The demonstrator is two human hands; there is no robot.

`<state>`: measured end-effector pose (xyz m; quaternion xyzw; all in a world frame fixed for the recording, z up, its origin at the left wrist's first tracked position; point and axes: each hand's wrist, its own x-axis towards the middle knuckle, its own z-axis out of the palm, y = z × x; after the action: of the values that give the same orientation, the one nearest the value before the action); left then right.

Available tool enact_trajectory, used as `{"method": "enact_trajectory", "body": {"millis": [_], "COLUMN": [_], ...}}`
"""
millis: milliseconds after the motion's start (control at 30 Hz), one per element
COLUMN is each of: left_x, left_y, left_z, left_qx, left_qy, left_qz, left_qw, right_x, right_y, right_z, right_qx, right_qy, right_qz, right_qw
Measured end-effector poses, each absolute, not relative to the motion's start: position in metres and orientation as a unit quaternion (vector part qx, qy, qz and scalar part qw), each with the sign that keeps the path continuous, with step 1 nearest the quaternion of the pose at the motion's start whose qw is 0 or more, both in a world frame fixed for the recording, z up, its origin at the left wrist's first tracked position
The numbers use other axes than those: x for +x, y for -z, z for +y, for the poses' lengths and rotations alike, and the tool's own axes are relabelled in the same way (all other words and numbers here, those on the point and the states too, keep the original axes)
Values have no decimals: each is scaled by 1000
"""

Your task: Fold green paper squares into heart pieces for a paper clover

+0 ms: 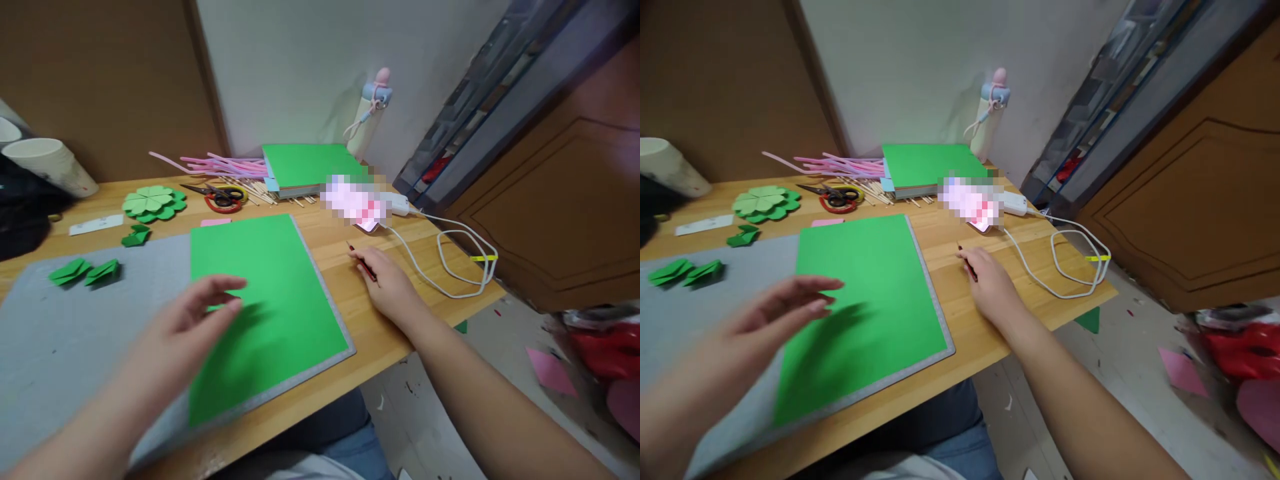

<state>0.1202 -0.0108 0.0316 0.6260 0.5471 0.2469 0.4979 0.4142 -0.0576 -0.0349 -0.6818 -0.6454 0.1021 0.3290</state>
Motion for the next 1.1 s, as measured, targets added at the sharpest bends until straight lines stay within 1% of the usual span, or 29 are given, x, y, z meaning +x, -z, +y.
{"method": "enact_trajectory", "body": {"millis": [67, 167, 267, 400, 567, 633, 700, 767, 800, 933, 1100], "left_x": [93, 59, 42, 38, 40, 40, 38, 36, 36, 35, 40], "left_y": [-33, -32, -33, -37, -40, -39, -36, -32, -30, -22, -20], "left_z": [-3, 1, -5, -15, -15, -14, -13, -12, -11, -6, -3], "left_qx": [505, 332, 260, 243, 253, 260, 271, 278, 278, 272, 271], "left_qy": [-355, -415, -422, -382, -354, -347, -348, -351, -350, -336, -330], "left_qz": [572, 583, 580, 563, 536, 520, 505, 499, 499, 498, 507], "left_qw": [540, 614, 647, 691, 724, 736, 742, 742, 742, 752, 749], "right_x": [423, 426, 419, 410, 381, 362, 342, 326, 320, 313, 319], "right_y": [34, 34, 35, 32, 14, 6, 4, 8, 12, 32, 48], "right_z": [-48, -35, -28, -27, -52, -76, -105, -131, -141, -165, -174], "right_qx": [-678, -671, -672, -687, -700, -675, -642, -625, -620, -608, -589], "right_qy": [-83, -61, -34, -1, 21, -21, -110, -124, -110, -56, -39], "right_qz": [-681, -715, -727, -717, -697, -718, -723, -721, -721, -729, -752], "right_qw": [265, 186, 139, 116, 157, 171, 228, 271, 290, 309, 293]}}
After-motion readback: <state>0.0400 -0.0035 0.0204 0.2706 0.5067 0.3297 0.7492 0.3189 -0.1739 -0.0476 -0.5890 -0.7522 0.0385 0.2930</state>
